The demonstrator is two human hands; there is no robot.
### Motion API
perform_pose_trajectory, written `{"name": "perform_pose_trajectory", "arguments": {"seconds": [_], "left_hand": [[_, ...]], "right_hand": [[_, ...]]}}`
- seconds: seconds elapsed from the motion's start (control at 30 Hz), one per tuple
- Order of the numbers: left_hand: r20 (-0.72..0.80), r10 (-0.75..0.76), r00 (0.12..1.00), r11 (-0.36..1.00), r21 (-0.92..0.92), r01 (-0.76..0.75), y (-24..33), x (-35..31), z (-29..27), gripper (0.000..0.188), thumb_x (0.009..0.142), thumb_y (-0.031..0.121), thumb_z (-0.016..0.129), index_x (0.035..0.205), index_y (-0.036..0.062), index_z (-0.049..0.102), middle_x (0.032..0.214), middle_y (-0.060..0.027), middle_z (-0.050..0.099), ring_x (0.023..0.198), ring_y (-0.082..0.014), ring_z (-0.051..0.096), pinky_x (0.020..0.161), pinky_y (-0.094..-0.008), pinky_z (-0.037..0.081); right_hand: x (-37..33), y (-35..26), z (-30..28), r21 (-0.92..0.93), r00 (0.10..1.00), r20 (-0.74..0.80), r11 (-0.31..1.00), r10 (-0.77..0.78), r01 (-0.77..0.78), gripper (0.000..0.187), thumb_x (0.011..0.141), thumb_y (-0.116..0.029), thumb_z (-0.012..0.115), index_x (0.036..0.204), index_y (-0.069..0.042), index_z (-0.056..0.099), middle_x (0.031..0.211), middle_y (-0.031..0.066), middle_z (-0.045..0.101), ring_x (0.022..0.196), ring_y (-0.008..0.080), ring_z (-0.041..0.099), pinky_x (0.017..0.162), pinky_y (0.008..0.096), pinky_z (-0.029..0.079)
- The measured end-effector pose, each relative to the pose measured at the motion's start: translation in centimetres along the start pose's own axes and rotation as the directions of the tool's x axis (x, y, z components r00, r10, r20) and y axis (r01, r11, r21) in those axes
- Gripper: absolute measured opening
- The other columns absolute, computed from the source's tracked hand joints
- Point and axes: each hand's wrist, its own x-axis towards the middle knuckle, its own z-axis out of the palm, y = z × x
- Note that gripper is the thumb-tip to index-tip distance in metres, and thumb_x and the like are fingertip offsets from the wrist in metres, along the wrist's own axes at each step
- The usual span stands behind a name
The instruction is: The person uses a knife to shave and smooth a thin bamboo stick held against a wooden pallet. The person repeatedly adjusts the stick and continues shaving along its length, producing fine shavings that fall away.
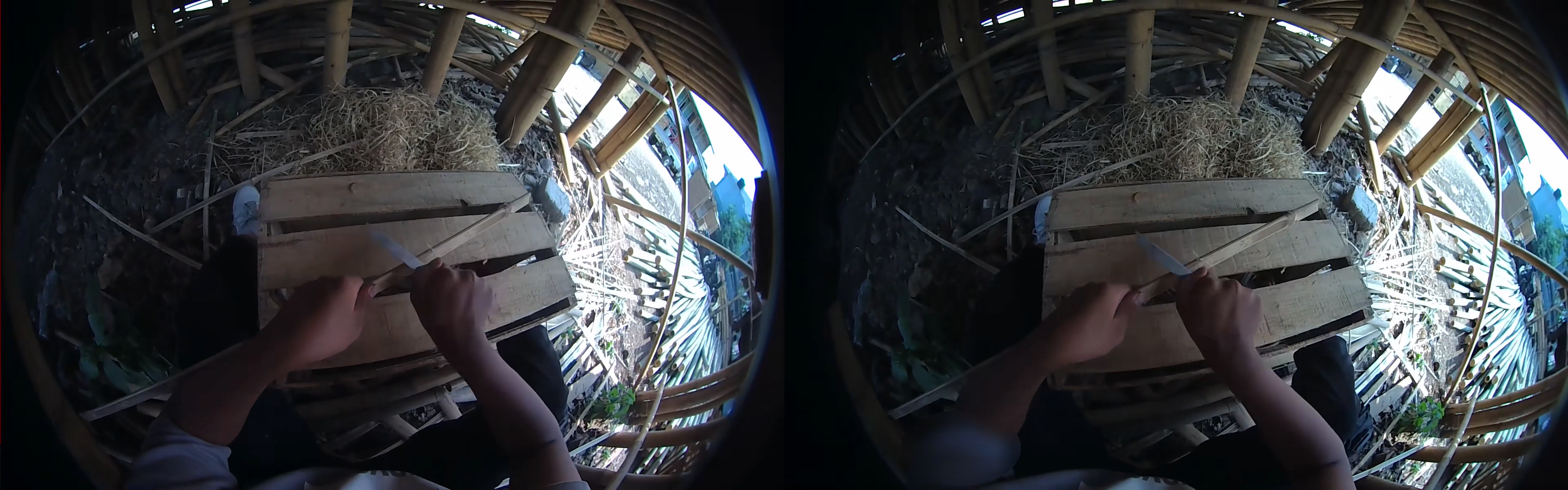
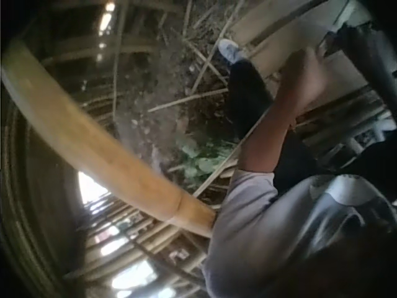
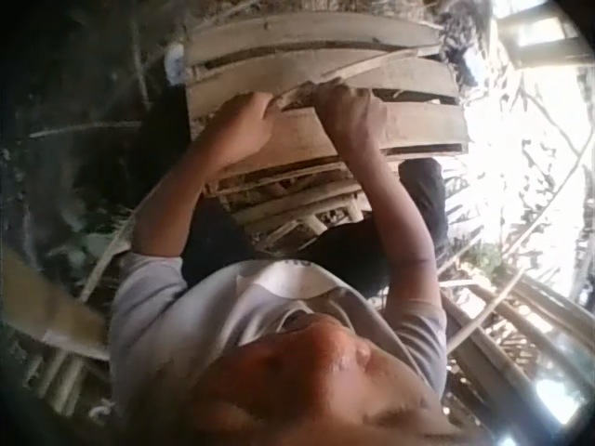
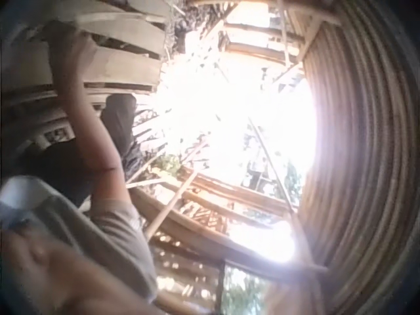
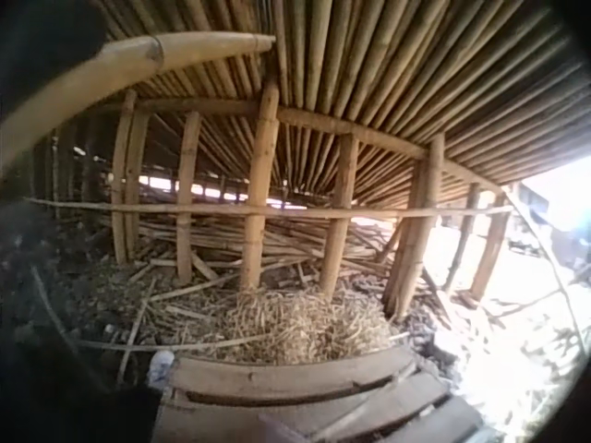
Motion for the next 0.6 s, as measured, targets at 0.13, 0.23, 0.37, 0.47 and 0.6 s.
{"name": "perform_pose_trajectory", "arguments": {"seconds": [0.13, 0.23, 0.37, 0.47, 0.6], "left_hand": [[0.065, -0.042, 0.997, 0.999, -0.024, 0.043, 0.9, -0.7, -1.1, 0.038, 0.108, 0.027, 0.05, 0.092, -0.0034, 0.066, 0.08, -0.0253, 0.069, 0.079, -0.0418, 0.071, 0.074, -0.0481, 0.054], [0.024, -0.044, 0.999, 0.999, 0.034, 0.043, 0.6, 0.1, -0.4, 0.038, 0.108, 0.028, 0.05, 0.091, -0.003, 0.066, 0.079, -0.0249, 0.069, 0.078, -0.0408, 0.071, 0.074, -0.0481, 0.053], [0.017, -0.037, 0.999, 0.999, 0.033, 0.036, 0.2, 0.3, -0.2, 0.038, 0.108, 0.028, 0.05, 0.092, -0.0028, 0.067, 0.081, -0.0251, 0.069, 0.077, -0.0418, 0.07, 0.074, -0.0489, 0.053], [0.028, -0.035, 0.999, 0.999, 0.023, 0.034, 0.8, -0.2, -0.9, 0.038, 0.107, 0.028, 0.05, 0.092, -0.0028, 0.067, 0.082, -0.0257, 0.069, 0.08, -0.0437, 0.07, 0.075, -0.0504, 0.054], [-0.025, -0.019, 1.0, 0.997, 0.079, 0.021, 0.3, 0.4, -0.2, 0.039, 0.107, 0.029, 0.049, 0.091, -0.0028, 0.067, 0.081, -0.0257, 0.07, 0.081, -0.0446, 0.07, 0.076, -0.0522, 0.055]], "right_hand": [[1.3, 3.2, 0.4, 0.115, 0.996, -0.067, 0.991, -0.057, 0.065, 0.045, 0.092, -0.017, 0.059, 0.047, -0.01, 0.057, 0.046, 0.0155, 0.058, 0.042, 0.0338, 0.063, 0.041, 0.0432, 0.049], [1.8, 2.5, 0.2, 0.044, 0.999, -0.043, 0.999, 0.009, -0.008, 0.046, 0.092, -0.016, 0.058, 0.047, -0.009, 0.056, 0.047, 0.0155, 0.059, 0.041, 0.0331, 0.062, 0.04, 0.0427, 0.048], [-0.3, 0.8, 1.3, 0.062, 0.988, -0.112, 0.991, -0.11, 0.117, 0.048, 0.093, -0.017, 0.055, 0.046, -0.008, 0.055, 0.046, 0.0158, 0.058, 0.039, 0.034, 0.06, 0.041, 0.045, 0.049], [2.5, 4.2, 0.7, 0.133, 0.999, -0.054, 0.991, -0.005, 0.012, 0.049, 0.094, -0.017, 0.054, 0.046, -0.007, 0.055, 0.045, 0.017, 0.057, 0.038, 0.0361, 0.059, 0.042, 0.0466, 0.048], [1.2, 1.2, 0.6, 0.007, 0.999, 0.012, 0.999, 0.053, -0.053, 0.049, 0.095, -0.018, 0.052, 0.048, -0.006, 0.059, 0.049, 0.0199, 0.059, 0.046, 0.0382, 0.065, 0.048, 0.0472, 0.054]]}}
